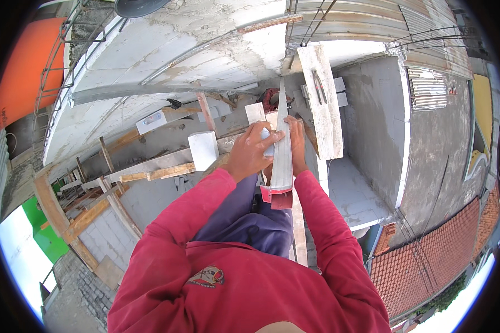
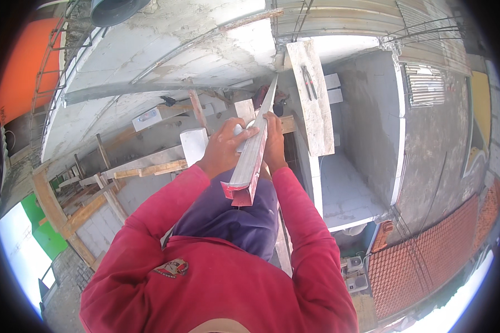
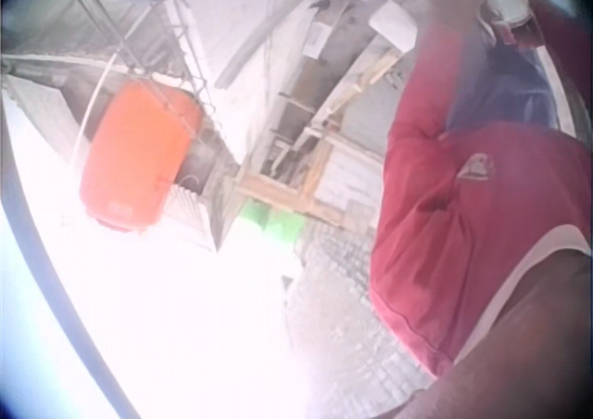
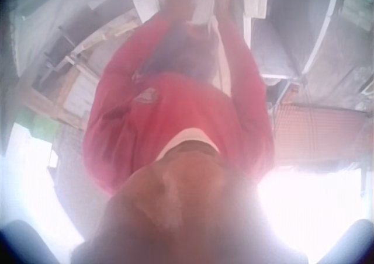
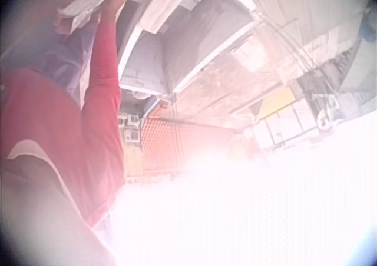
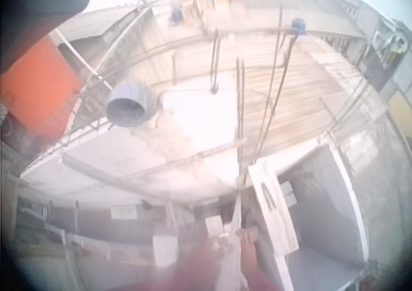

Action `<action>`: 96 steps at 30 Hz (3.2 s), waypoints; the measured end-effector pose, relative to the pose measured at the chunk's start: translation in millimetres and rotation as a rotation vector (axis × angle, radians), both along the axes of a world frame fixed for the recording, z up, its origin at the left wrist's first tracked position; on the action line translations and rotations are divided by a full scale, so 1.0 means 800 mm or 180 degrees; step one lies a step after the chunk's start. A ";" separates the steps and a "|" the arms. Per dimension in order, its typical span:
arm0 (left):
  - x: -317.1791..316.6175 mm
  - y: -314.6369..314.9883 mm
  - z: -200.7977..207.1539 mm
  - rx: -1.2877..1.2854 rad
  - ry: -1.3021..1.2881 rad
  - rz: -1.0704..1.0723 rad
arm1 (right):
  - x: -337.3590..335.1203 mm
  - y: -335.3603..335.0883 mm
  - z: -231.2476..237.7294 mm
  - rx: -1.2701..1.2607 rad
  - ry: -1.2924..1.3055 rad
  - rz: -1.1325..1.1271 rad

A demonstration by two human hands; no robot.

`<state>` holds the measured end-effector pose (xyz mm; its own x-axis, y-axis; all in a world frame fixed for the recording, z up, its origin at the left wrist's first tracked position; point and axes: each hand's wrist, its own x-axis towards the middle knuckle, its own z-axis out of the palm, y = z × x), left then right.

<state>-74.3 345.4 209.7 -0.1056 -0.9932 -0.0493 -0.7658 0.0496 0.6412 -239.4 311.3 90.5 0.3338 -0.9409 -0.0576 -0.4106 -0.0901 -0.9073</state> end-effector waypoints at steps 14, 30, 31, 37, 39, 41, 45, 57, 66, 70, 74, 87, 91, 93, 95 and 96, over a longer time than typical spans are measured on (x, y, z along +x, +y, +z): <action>-0.006 -0.014 0.006 0.0091 0.0175 0.0109 | 0.017 -0.007 0.017 -0.0027 0.0256 -0.0318; 0.017 -0.074 0.027 0.0066 0.0102 0.0737 | 0.071 -0.060 -0.010 0.0722 -0.0141 -0.0973; 0.016 -0.077 0.031 0.0120 0.0177 0.0757 | 0.070 -0.063 -0.005 0.0702 -0.0035 -0.0964; 0.005 -0.058 0.038 0.0317 0.0441 0.0464 | 0.041 -0.025 -0.028 0.0994 -0.0288 -0.1075; -0.004 -0.043 0.036 0.0346 0.0542 0.0428 | 0.032 -0.011 -0.012 0.0765 -0.0018 -0.0981; -0.010 -0.034 0.035 0.0413 0.0570 0.0346 | 0.025 -0.004 -0.009 0.0820 -0.0016 -0.0984; -0.016 -0.024 0.038 0.0648 0.0662 0.0420 | 0.015 0.005 0.005 0.0574 0.0327 -0.0894; -0.026 0.041 0.034 0.1006 0.0668 -0.0173 | -0.014 0.061 0.012 0.0335 0.0488 -0.0761; -0.029 0.036 0.036 0.0959 0.0649 -0.0077 | -0.003 0.047 0.031 0.0312 0.0463 -0.0827; -0.019 0.012 0.038 0.0794 0.0624 0.0102 | 0.008 0.024 0.023 0.0158 0.0377 -0.0766; -0.009 -0.015 0.041 0.0596 0.0550 0.0318 | 0.026 -0.005 0.021 0.0296 0.0236 -0.0798; 0.007 -0.055 0.055 0.0511 0.0712 0.1034 | 0.066 -0.102 0.041 -0.0046 0.0021 -0.0858; 0.017 -0.060 0.061 0.0524 0.0782 0.1042 | 0.077 -0.131 0.044 -0.0231 0.0099 -0.0764; 0.022 -0.065 0.068 0.0562 0.0862 0.1049 | 0.079 -0.153 0.044 -0.0419 0.0265 -0.0546; 0.027 -0.073 0.075 0.0592 0.0938 0.1034 | 0.077 -0.180 0.034 -0.0676 0.0621 -0.0290; 0.030 -0.077 0.077 0.0561 0.0889 0.1033 | 0.076 -0.194 0.028 -0.0811 0.0783 -0.0156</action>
